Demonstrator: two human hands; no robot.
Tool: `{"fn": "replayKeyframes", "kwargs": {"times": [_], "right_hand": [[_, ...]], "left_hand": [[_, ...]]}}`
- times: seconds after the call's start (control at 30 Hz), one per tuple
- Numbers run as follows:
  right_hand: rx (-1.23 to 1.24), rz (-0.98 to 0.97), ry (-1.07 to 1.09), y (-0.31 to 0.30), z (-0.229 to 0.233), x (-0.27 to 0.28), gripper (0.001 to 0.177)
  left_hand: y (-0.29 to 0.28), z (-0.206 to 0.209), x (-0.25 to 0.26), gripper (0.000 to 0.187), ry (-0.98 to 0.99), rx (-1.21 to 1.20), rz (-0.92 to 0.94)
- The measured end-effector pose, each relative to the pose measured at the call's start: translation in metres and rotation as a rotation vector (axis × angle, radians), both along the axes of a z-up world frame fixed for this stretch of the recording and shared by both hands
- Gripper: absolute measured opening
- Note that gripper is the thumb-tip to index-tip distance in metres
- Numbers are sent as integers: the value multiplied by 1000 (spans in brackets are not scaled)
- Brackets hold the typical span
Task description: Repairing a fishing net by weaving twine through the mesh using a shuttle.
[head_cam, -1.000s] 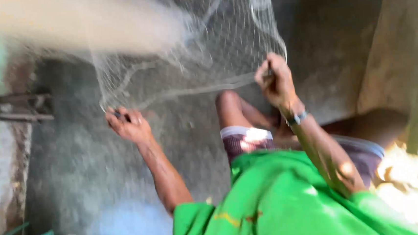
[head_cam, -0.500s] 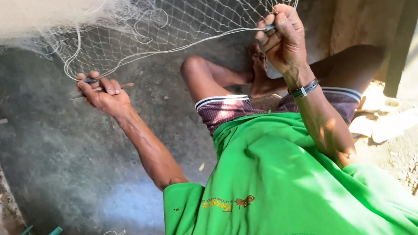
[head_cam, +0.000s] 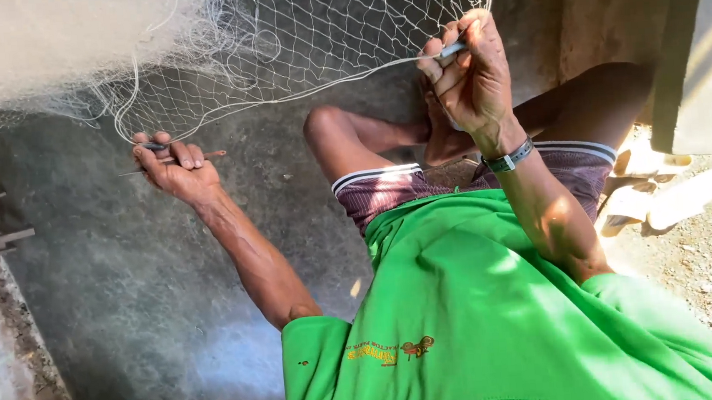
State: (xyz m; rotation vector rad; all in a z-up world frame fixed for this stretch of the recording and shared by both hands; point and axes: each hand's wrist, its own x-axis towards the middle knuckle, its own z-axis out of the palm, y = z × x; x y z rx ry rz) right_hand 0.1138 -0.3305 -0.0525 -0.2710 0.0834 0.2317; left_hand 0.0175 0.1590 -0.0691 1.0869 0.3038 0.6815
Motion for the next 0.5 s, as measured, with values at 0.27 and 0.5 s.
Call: {"fn": "replayKeyframes", "kwargs": {"times": [0.27,0.5], "right_hand": [[-12,-8,43,-11,-7,-1,12],[-13,-8,64,-31,-13,9,10]], "left_hand": [[-14,7,3,27,-35,46,-26],[-48,20,-3,29,-68,75,-53]]}}
